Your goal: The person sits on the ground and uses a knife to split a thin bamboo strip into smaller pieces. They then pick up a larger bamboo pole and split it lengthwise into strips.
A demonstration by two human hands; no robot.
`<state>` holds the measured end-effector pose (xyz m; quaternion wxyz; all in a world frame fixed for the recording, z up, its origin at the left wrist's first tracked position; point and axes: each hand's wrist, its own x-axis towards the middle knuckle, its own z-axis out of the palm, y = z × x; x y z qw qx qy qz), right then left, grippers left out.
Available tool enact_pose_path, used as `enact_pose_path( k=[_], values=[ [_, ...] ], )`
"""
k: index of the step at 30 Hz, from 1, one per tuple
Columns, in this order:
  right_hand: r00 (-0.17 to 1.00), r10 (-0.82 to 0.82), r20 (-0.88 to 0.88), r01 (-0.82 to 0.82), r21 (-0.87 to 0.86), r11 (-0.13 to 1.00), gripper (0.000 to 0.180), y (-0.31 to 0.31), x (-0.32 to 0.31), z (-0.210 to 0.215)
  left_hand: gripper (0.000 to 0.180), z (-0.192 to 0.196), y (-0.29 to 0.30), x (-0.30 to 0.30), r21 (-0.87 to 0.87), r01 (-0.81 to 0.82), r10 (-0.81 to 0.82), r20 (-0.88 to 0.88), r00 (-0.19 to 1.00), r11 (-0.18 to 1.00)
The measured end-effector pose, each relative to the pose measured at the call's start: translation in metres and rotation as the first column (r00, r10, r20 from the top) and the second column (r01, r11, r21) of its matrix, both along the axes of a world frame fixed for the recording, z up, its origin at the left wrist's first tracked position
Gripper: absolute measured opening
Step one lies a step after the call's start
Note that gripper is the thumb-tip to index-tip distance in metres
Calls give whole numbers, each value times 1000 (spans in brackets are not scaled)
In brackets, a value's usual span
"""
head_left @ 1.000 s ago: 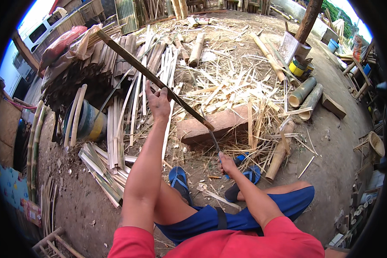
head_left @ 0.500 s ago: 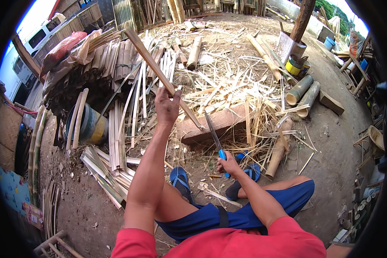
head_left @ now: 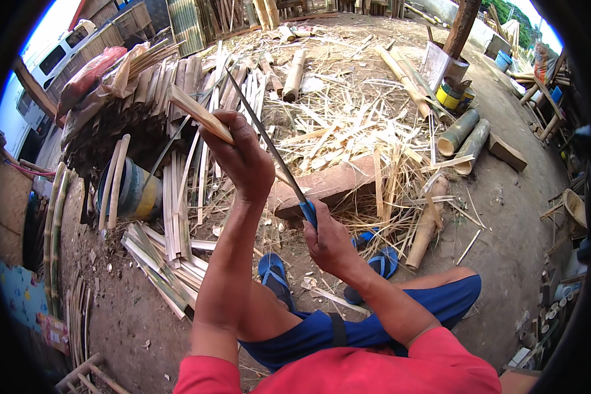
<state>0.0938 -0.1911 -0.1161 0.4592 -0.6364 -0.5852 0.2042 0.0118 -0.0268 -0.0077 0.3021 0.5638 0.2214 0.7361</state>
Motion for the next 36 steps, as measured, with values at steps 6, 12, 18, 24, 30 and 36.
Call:
enact_pose_path(
  k=[6, 12, 18, 24, 30, 36],
  values=[
    [998, -46, 38, 57, -391, 919, 34, 25, 7, -4, 9, -10, -6, 4, 35, -4, 6, -54, 999, 999],
    [994, -34, 102, 69, -353, 933, 36, 24, 12, -35, 7, -1, -3, 5, 90, 69, -70, 13, 997, 994],
    [1000, -6, -15, 3, -220, 975, 34, 24, 15, -55, 9, 3, -3, 11, 31, 78, -79, 37, 996, 996],
    [988, -69, 135, 118, -397, 910, 37, 26, 18, -74, 9, 5, -7, 8, 31, 92, -94, 52, 994, 995],
    [1000, 15, -26, -16, -32, 999, 37, 29, 28, -94, 8, 5, 1, 5, 18, 43, -44, 49, 998, 999],
    [971, -120, 207, 208, -486, 849, 29, 51, 25, -127, 9, 2, 2, 2, 29, 61, -63, 78, 995, 998]
  ],
)
